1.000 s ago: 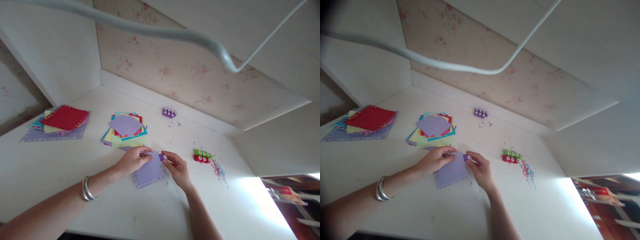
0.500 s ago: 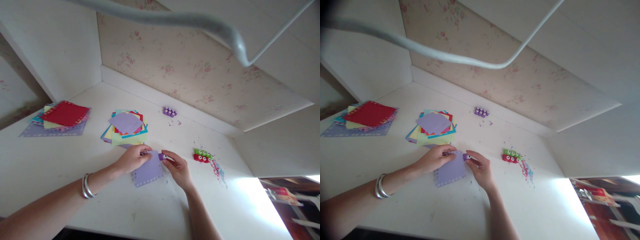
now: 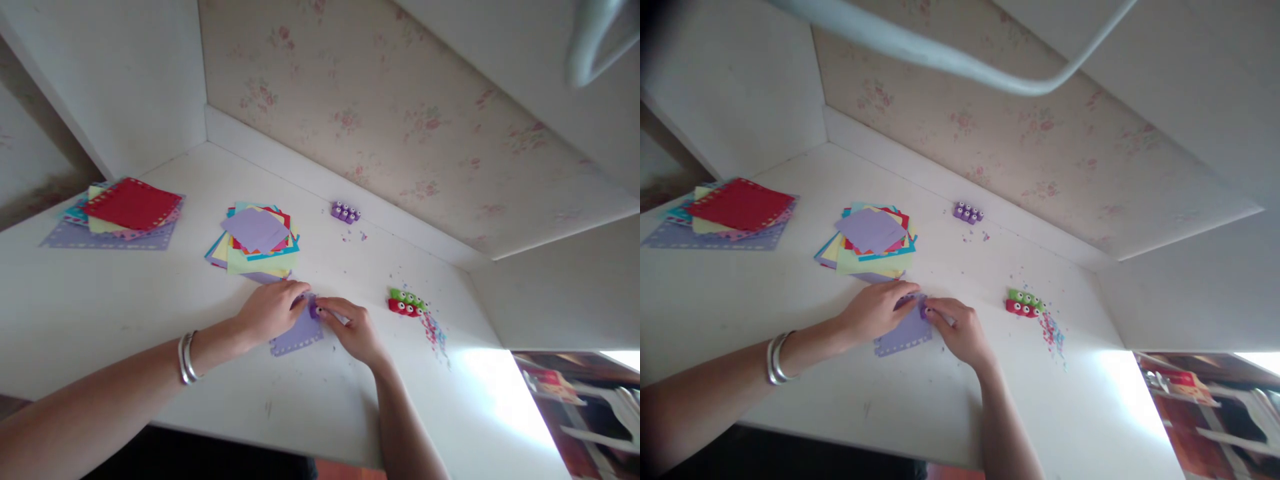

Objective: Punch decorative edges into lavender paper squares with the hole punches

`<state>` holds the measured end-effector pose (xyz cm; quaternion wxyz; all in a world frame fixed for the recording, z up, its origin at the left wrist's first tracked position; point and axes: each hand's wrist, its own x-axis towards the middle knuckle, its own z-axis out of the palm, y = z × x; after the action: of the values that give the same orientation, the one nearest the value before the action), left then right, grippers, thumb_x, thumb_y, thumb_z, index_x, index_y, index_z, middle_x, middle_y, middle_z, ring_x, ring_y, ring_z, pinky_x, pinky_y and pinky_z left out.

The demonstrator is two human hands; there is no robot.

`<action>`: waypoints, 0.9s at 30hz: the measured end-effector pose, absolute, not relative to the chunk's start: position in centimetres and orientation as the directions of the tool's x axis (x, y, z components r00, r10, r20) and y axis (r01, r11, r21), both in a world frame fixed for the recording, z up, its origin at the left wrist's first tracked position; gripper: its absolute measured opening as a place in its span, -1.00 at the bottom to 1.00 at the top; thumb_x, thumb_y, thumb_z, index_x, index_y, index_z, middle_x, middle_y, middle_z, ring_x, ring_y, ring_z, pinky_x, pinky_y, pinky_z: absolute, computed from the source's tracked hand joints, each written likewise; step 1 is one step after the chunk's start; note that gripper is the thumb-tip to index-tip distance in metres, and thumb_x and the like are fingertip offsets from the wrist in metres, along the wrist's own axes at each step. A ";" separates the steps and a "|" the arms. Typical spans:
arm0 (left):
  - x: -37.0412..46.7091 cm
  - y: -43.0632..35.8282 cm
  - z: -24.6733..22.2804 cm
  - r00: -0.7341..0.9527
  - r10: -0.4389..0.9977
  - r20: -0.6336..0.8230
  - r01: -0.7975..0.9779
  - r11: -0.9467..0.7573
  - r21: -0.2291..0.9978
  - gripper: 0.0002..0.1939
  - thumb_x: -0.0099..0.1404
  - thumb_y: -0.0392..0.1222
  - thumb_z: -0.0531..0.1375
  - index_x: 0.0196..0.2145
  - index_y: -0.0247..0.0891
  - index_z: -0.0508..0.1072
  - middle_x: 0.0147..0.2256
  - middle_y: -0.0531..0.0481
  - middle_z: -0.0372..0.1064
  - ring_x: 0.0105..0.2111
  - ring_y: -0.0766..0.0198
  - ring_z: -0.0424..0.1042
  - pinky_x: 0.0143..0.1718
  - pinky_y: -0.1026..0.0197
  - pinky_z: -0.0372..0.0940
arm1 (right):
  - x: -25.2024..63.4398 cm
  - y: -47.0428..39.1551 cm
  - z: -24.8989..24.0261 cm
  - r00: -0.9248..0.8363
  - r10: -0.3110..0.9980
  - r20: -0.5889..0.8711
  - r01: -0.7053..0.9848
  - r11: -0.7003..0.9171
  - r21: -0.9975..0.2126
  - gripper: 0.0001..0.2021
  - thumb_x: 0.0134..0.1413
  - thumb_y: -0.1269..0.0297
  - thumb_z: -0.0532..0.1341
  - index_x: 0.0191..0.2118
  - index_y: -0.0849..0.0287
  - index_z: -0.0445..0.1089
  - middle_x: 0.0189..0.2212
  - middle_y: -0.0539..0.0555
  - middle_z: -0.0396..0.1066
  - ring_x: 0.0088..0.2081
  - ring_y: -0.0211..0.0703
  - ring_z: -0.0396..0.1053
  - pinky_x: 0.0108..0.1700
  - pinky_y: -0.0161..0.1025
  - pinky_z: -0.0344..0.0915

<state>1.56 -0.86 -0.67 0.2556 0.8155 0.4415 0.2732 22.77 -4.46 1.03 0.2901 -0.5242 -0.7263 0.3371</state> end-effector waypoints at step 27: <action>0.9 -3.7 -0.4 0.609 0.747 0.264 0.640 -0.661 0.393 -0.62 0.31 -0.04 0.15 0.02 -0.27 0.41 0.03 -0.14 0.37 0.13 0.04 0.24 0.25 -0.04 -0.02 | 22.2 -1.6 3.6 -0.345 0.906 -0.243 0.637 0.036 -0.770 -0.84 0.08 0.16 0.27 -0.34 0.10 0.55 -0.34 0.03 0.52 -0.33 -0.19 0.44 -0.26 -0.27 0.35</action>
<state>0.87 -3.67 -0.44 0.1306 0.8875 0.3907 0.2065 22.21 -1.62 3.60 0.1587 -0.5497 -0.7021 0.4240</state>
